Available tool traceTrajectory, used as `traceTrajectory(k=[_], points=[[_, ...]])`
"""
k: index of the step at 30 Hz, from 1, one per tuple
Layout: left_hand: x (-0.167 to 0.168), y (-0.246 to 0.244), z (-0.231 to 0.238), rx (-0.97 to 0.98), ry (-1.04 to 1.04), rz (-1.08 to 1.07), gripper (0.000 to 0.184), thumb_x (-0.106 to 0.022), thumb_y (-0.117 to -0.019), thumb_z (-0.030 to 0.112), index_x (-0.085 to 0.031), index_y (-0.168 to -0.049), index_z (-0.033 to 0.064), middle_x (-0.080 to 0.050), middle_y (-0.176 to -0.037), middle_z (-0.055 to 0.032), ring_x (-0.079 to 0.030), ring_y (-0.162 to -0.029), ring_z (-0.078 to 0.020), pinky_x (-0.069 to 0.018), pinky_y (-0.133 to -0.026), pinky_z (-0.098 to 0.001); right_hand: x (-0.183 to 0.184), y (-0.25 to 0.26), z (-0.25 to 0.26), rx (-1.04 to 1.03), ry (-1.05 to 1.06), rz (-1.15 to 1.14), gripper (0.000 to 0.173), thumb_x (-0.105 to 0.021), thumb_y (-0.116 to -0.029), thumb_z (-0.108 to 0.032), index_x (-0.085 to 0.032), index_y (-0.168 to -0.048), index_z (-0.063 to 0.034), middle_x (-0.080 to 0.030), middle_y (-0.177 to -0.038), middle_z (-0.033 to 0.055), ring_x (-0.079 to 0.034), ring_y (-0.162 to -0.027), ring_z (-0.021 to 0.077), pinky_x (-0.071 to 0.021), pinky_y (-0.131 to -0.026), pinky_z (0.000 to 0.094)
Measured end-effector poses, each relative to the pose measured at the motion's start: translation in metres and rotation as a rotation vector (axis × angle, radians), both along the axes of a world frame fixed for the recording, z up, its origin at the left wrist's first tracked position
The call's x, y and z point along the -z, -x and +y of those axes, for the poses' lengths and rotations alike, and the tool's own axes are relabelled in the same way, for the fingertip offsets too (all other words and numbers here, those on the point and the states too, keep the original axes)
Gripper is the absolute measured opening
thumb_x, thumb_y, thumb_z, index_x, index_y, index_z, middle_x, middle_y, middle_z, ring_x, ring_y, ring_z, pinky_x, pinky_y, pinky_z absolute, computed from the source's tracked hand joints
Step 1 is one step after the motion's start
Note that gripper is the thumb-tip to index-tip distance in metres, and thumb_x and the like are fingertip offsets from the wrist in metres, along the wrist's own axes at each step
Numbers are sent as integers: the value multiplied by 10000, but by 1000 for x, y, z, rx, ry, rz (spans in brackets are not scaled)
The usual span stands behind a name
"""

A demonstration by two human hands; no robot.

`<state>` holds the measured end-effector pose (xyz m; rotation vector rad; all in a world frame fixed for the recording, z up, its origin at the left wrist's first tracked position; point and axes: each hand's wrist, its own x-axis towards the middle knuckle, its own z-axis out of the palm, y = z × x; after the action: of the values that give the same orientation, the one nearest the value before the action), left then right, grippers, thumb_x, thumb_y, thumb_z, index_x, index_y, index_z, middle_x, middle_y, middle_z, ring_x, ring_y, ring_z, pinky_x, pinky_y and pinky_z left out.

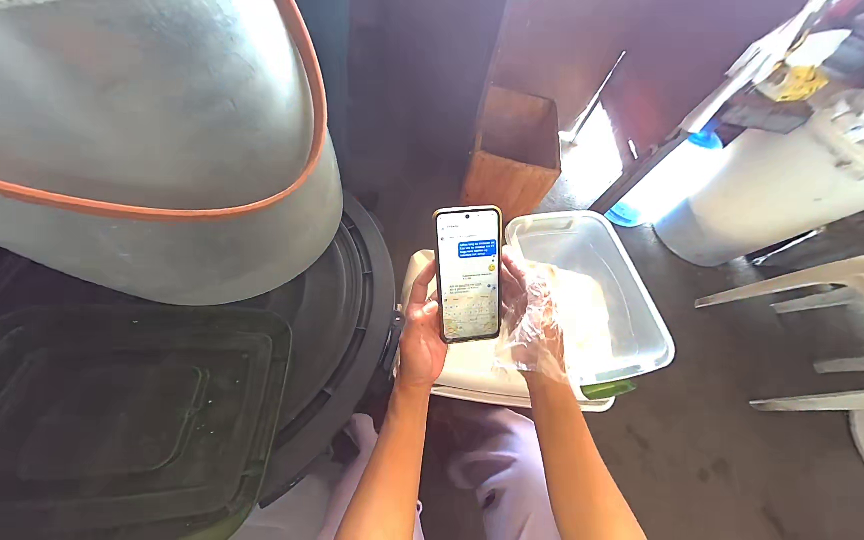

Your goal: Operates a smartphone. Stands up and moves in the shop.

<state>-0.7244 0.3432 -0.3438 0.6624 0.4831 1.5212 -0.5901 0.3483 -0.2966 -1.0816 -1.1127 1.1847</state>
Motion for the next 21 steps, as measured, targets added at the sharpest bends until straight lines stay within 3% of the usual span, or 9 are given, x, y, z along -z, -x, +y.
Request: traceTrajectory(k=[4, 10, 13, 16, 19, 21], points=[[2, 4, -2, -7, -10, 41, 672, -527, -946, 568, -376, -1519, 250, -683, -1268, 28, -687, -1100, -121, -574, -947, -354, -10, -1, 17, -95, -2, 25, 657, -112, -1107, -465, -408, -1534, -63, -588, -1434, 50, -594, -1259, 108, -492, -1062, 319], [2, 11, -3, -14, -28, 89, 635, -427, -998, 585, -366, -1534, 249, -652, -1325, 40, -681, -1102, -100, -587, -907, -321, 17, 0, 12, -80, 61, 151, 470, -253, -1106, -272, -565, -1405, -88, -703, -1252, 11, -680, -1108, 96, -563, -969, 301], [3, 12, -3, -6, -58, 88, 620, -407, -1008, 582, -365, -1537, 262, -642, -1341, 29, -684, -1103, -112, -592, -894, -323, 18, 5, 10, -66, 65, 209, 465, -251, -1113, -293, -605, -1352, -108, -727, -1190, -3, -695, -1067, 79, -580, -933, 283], [1, 13, -4, -8, -72, 92, 592, -374, -1021, 567, -373, -1536, 274, -639, -1347, 28, -684, -1108, -112, -594, -889, -318, 17, 10, 5, -55, 90, 245, 457, -270, -1122, -332, -592, -1373, -127, -711, -1226, -3, -683, -1099, 83, -576, -948, 296], [-4, 13, -7, -24, -108, 100, 588, -344, -1038, 556, -357, -1550, 267, -612, -1387, 18, -670, -1143, -123, -580, -932, -331, 13, 13, -3, -51, 49, 143, 461, -276, -1119, -329, -547, -1441, -140, -664, -1315, -19, -635, -1179, 66, -535, -1014, 298], [-9, 14, -12, -34, -119, 111, 602, -323, -1043, 559, -339, -1560, 253, -610, -1390, 1, -667, -1151, -134, -574, -944, -342, 9, 16, -9, -29, 1, 93, 454, -288, -1118, -329, -557, -1442, -162, -663, -1313, -37, -639, -1161, 51, -538, -1003, 289]])
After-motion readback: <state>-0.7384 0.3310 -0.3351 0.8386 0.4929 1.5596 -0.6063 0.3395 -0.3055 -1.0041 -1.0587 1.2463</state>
